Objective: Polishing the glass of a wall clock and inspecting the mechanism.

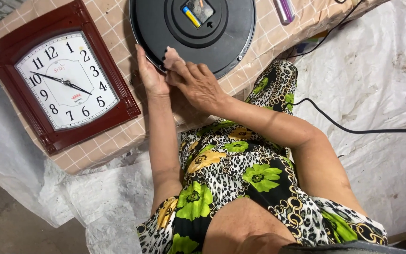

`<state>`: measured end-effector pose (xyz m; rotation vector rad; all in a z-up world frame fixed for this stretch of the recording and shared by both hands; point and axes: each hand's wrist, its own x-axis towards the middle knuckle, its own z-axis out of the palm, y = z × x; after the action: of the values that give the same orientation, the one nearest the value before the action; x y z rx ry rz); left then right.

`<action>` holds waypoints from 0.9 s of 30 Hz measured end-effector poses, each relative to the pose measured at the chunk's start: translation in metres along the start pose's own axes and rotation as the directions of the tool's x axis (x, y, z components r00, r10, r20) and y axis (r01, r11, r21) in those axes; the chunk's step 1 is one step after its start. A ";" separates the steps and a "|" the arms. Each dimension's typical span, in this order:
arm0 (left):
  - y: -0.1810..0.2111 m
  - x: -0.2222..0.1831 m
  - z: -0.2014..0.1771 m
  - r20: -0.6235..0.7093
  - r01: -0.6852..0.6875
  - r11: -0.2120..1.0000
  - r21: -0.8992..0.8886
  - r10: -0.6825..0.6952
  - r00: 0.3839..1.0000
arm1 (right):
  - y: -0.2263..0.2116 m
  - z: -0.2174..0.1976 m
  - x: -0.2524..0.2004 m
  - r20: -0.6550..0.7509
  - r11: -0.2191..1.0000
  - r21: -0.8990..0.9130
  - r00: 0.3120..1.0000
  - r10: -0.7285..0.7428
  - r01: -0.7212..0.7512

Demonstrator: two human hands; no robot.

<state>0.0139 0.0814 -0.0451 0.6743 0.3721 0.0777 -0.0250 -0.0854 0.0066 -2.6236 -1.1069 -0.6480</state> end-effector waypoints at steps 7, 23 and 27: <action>0.004 -0.006 0.018 -0.014 0.053 0.993 -0.104 -0.054 0.998 | 0.027 -0.004 -0.056 -0.042 0.999 -0.025 0.998 0.041 -0.042; 0.008 -0.009 0.025 -0.050 0.040 0.994 -0.105 -0.045 0.998 | 0.120 -0.044 -0.076 -0.165 0.910 0.089 0.895 0.415 -0.406; 0.007 -0.006 0.023 -0.101 0.031 0.994 -0.109 -0.042 0.994 | 0.151 -0.046 -0.051 -0.324 0.831 0.300 0.769 0.551 -0.469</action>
<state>0.0174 0.0725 -0.0225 0.5579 0.4766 0.0971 0.0384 -0.2386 0.0178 -2.3063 -0.2836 -0.8346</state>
